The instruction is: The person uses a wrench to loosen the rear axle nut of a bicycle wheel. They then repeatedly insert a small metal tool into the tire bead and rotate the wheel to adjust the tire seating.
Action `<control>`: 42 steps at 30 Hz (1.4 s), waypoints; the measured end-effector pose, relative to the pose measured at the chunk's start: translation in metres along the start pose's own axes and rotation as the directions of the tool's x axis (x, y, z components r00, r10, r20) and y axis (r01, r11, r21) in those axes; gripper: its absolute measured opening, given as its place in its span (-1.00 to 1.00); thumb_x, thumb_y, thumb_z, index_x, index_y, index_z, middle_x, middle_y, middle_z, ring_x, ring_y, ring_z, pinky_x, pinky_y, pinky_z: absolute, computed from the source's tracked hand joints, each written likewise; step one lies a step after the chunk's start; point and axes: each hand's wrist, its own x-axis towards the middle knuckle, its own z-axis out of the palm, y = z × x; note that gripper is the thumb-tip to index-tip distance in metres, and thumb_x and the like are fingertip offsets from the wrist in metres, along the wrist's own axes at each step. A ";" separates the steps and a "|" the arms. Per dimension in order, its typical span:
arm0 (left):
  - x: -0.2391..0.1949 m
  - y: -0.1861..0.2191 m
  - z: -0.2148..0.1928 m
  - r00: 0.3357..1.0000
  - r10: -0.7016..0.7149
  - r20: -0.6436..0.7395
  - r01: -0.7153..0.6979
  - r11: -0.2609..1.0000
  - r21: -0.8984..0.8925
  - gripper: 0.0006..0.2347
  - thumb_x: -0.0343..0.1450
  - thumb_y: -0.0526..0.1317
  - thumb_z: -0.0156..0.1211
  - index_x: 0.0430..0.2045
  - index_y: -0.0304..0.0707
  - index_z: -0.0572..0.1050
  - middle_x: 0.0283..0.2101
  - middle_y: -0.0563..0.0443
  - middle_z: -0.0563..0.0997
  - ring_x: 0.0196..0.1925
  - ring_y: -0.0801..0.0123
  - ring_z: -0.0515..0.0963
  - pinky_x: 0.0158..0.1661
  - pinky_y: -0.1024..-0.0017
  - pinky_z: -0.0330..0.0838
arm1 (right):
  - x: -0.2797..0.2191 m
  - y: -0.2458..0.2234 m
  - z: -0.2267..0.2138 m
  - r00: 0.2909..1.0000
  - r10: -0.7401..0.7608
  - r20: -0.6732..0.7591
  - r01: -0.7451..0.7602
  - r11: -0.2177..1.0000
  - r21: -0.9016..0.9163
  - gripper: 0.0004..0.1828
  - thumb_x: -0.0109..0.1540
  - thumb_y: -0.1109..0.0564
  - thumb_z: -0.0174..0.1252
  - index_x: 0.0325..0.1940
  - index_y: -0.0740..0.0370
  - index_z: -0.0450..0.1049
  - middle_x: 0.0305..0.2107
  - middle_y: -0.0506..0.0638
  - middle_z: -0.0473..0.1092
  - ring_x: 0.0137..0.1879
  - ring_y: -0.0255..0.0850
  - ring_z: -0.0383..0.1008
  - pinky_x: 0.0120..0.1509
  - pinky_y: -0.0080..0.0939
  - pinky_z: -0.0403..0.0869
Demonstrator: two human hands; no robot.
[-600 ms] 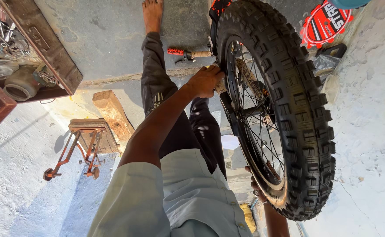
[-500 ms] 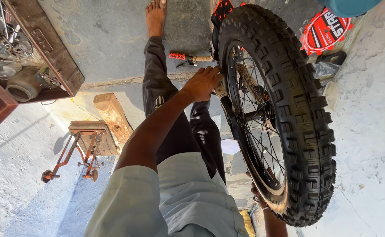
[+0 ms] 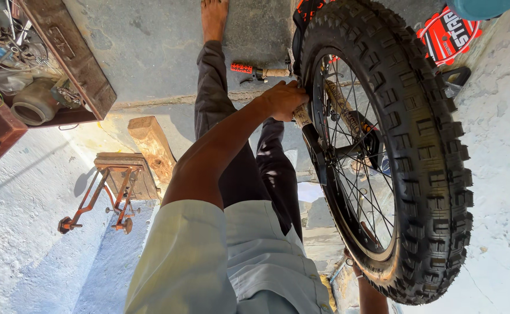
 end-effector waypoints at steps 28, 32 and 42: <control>-0.012 0.032 -0.032 0.983 0.181 -0.031 -0.134 0.818 0.560 -0.15 0.23 -0.29 0.31 0.44 -0.01 -0.07 0.55 -0.08 -0.18 0.21 -0.12 0.37 0.05 0.11 0.45 | 0.001 0.123 0.051 0.959 -0.235 -0.157 -0.221 -0.281 -0.934 -0.62 0.35 -0.14 0.13 -0.12 0.24 0.58 -0.71 -0.12 0.33 -0.60 -0.38 0.21 -0.49 -0.28 0.29; 0.005 0.034 -0.032 0.991 0.130 0.037 -0.128 0.820 0.558 -0.21 0.34 -0.43 0.22 0.49 -0.01 -0.04 0.55 -0.10 -0.17 0.18 -0.08 0.43 0.03 0.14 0.50 | 0.007 0.123 0.122 0.975 -0.199 -0.095 -0.126 -0.147 -0.981 -0.60 0.36 -0.12 0.12 0.02 0.25 0.57 -0.67 -0.08 0.22 -0.53 -0.37 0.11 -0.46 -0.25 0.20; 0.027 0.019 0.000 0.977 0.196 0.088 -0.193 0.622 0.758 -0.29 0.31 -0.44 0.24 0.40 0.01 0.11 0.45 0.01 0.10 0.25 0.17 0.42 0.16 0.22 0.45 | -0.012 0.126 0.200 0.951 -0.308 0.010 -0.019 -0.091 -0.996 -0.56 0.28 -0.02 0.15 0.20 0.21 0.52 -0.71 -0.08 0.34 -0.65 -0.37 0.28 -0.56 -0.28 0.32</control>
